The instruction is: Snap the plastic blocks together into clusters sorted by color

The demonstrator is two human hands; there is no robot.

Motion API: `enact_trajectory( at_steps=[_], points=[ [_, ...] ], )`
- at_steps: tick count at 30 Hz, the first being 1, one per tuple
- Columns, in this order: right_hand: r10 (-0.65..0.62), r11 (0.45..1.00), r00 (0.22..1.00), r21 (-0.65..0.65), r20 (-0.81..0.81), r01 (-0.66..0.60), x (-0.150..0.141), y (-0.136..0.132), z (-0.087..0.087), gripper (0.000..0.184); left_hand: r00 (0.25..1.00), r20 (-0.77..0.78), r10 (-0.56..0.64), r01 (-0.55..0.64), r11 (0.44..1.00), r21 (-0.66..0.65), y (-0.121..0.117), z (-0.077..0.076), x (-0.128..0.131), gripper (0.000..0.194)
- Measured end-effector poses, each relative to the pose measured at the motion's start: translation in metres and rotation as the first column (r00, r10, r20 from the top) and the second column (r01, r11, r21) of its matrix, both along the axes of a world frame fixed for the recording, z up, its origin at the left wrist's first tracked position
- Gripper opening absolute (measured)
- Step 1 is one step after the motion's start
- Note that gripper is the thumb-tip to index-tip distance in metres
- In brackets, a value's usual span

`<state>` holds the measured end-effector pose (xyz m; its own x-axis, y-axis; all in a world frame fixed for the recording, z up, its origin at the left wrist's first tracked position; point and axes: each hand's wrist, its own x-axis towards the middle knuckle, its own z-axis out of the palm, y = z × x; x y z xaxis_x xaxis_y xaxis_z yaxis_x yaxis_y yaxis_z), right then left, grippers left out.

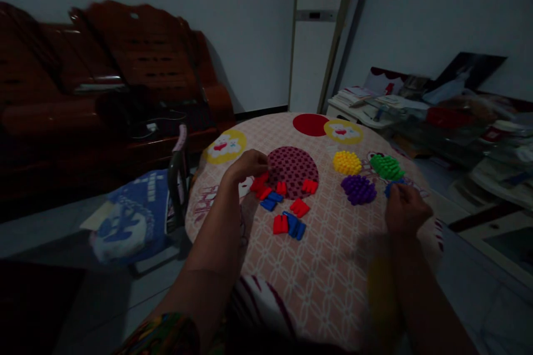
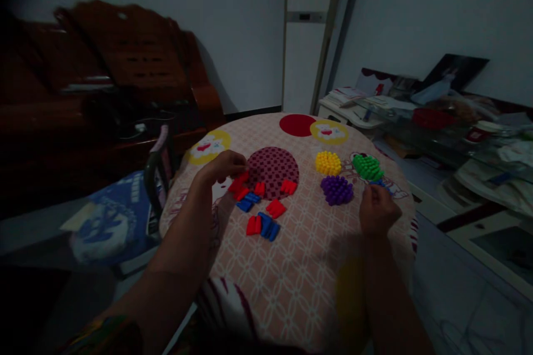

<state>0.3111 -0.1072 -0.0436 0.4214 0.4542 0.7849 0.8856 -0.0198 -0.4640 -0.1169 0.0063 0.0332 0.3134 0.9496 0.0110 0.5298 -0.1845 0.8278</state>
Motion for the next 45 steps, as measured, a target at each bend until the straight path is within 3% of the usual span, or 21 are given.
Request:
enact_trajectory(
  at_steps=[3, 5, 9, 13, 16, 20, 22, 25, 27, 29, 31, 33, 37, 41, 43, 45],
  points=[
    [0.059, 0.998, 0.996, 0.021, 0.061, -0.060, -0.016, -0.002, 0.003, 0.038, 0.956, -0.163, -0.243, 0.240, 0.970, -0.041, -0.012, 0.005, 0.003, 0.013],
    [0.102, 0.994, 0.990, 0.018, 0.099, -0.104, -0.025, -0.002, 0.003, 0.037, 0.895, -0.304, -0.326, 0.331, 0.943, -0.037, -0.020, 0.003, 0.017, 0.025],
    [0.149, 0.989, 0.976, -0.014, 0.157, -0.149, -0.034, -0.002, 0.002, 0.036, 0.800, -0.569, -0.188, 0.260, 0.964, 0.048, -0.033, -0.003, 0.047, 0.042],
    [0.188, 0.982, 0.969, -0.024, 0.162, -0.187, -0.038, -0.002, 0.004, 0.036, 0.793, -0.593, -0.142, 0.234, 0.969, 0.081, -0.033, -0.004, 0.052, 0.032],
    [0.225, 0.974, 0.962, -0.027, 0.155, -0.223, -0.046, -0.004, 0.009, 0.036, 0.866, -0.478, -0.147, 0.219, 0.971, 0.098, -0.027, -0.003, 0.046, 0.021],
    [0.344, 0.939, 0.926, -0.037, 0.154, -0.343, -0.066, -0.008, 0.018, 0.034, 0.963, -0.086, -0.257, 0.265, 0.959, 0.100, -0.021, -0.005, 0.049, 0.010],
    [0.459, 0.888, 0.878, -0.053, 0.133, -0.456, -0.081, -0.009, 0.020, 0.031, 0.937, 0.155, -0.313, 0.306, 0.950, 0.069, -0.023, -0.009, 0.062, 0.014],
    [0.651, 0.757, 0.759, -0.098, 0.025, -0.646, -0.101, -0.009, 0.019, 0.029, 0.840, 0.384, -0.383, 0.411, 0.911, 0.010, -0.033, -0.017, 0.092, 0.028],
    [0.740, 0.654, 0.666, -0.133, -0.092, -0.745, -0.108, -0.009, 0.018, 0.032, 0.796, 0.439, -0.416, 0.460, 0.888, 0.008, -0.042, -0.022, 0.113, 0.034],
    [0.780, 0.567, 0.586, -0.148, -0.219, -0.810, -0.109, -0.009, 0.016, 0.034, 0.799, 0.433, -0.416, 0.442, 0.896, 0.046, -0.050, -0.025, 0.129, 0.036],
    [0.781, 0.519, 0.530, -0.129, -0.329, -0.845, -0.107, -0.009, 0.016, 0.032, 0.825, 0.403, -0.396, 0.395, 0.914, 0.090, -0.056, -0.027, 0.139, 0.035],
    [0.761, 0.509, 0.503, -0.104, -0.409, -0.855, -0.104, -0.011, 0.017, 0.028, 0.833, 0.390, -0.393, 0.383, 0.918, 0.107, -0.059, -0.028, 0.144, 0.034],
    [0.702, 0.560, 0.534, -0.097, -0.471, -0.823, -0.098, -0.011, 0.021, 0.020, 0.795, 0.433, -0.425, 0.422, 0.900, 0.108, -0.059, -0.032, 0.146, 0.041],
    [0.569, 0.774, 0.654, 0.055, -0.499, -0.631, -0.071, -0.009, 0.024, 0.021, 0.838, 0.409, -0.362, 0.327, 0.932, 0.154, -0.051, -0.033, 0.138, 0.043],
    [0.450, 0.883, 0.717, 0.147, -0.532, -0.445, -0.044, -0.010, 0.020, 0.025, 0.874, 0.388, -0.292, 0.243, 0.955, 0.170, -0.044, -0.033, 0.130, 0.040],
    [0.287, 0.958, 0.782, 0.166, -0.554, -0.234, -0.014, -0.012, 0.014, 0.029, 0.896, 0.379, -0.233, 0.176, 0.968, 0.179, -0.036, -0.032, 0.121, 0.037]
  ],
)
